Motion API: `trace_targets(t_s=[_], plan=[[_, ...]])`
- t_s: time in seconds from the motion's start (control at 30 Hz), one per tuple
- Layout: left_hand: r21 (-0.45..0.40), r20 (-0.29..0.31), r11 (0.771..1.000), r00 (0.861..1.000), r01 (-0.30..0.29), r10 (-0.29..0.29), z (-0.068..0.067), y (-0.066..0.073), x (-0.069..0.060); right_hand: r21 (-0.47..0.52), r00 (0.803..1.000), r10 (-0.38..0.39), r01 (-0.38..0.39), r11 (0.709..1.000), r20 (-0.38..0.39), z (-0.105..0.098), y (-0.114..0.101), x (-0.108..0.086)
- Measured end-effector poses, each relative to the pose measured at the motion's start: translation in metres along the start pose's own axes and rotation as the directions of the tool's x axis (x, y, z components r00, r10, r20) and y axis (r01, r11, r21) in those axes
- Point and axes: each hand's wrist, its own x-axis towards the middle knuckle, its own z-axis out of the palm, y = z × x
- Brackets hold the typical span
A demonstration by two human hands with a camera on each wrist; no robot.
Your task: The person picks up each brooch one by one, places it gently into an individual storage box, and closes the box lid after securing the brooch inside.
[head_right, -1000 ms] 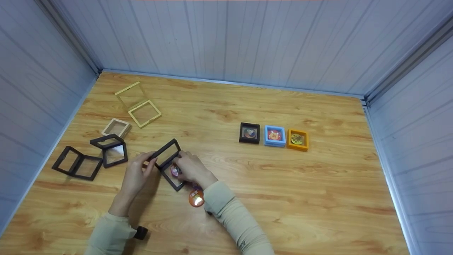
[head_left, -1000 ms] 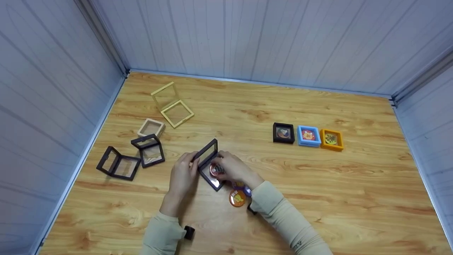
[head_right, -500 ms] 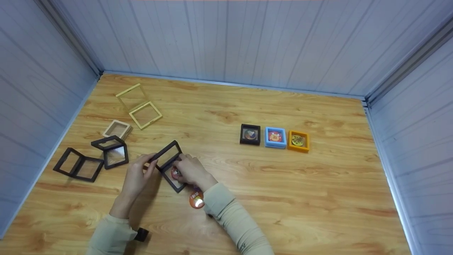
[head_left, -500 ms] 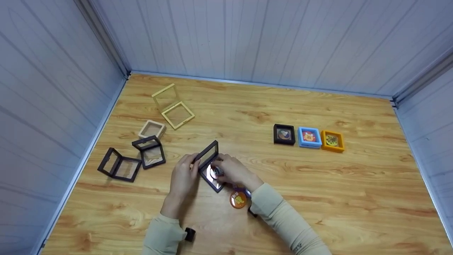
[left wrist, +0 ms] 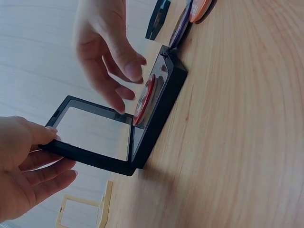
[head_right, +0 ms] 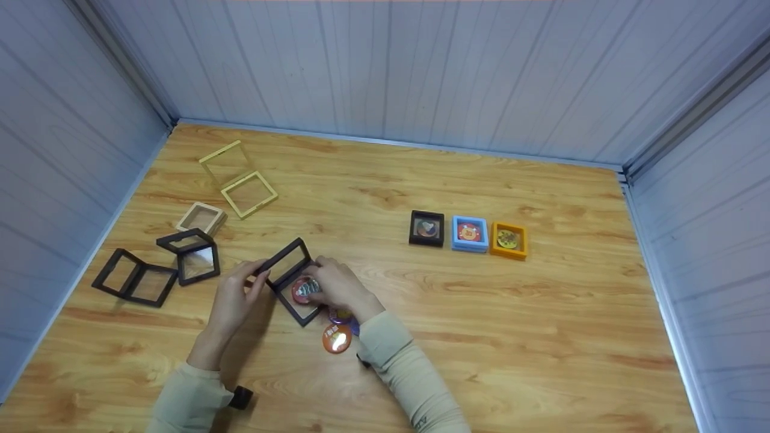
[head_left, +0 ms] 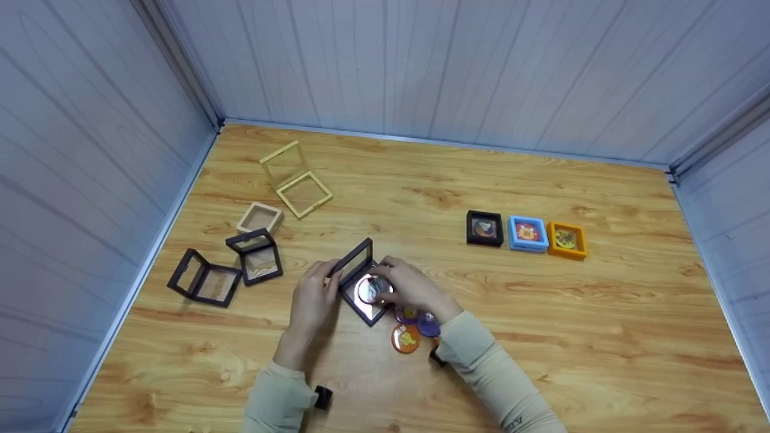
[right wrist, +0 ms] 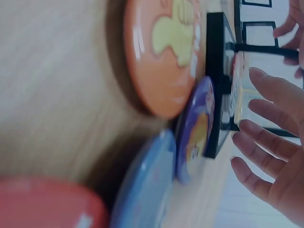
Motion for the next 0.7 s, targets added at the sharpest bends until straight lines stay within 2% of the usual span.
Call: trace_targets(t_s=[0.2,0.37,0.57,0.7], plan=[[-0.008,0.004,1.000,1.000,0.003,-0.003,0.000,0.000,0.000,0.053,0.999,0.017,-0.015,0.998,-0.030,-0.007,0.010,-0.010],[-0.011,-0.002,1.000,1.000,-0.001,0.001,0.000,0.000,-0.001,0.091,0.999,0.049,-0.047,0.995,-0.023,-0.012,0.018,-0.017],[-0.019,-0.005,1.000,1.000,-0.006,0.006,0.001,0.001,-0.002,0.152,0.997,0.073,-0.071,0.986,-0.012,-0.010,0.026,-0.024],[-0.015,0.001,1.000,1.000,-0.007,0.007,0.002,0.001,-0.002,0.147,0.998,0.068,-0.066,0.987,-0.008,-0.008,0.028,-0.026]])
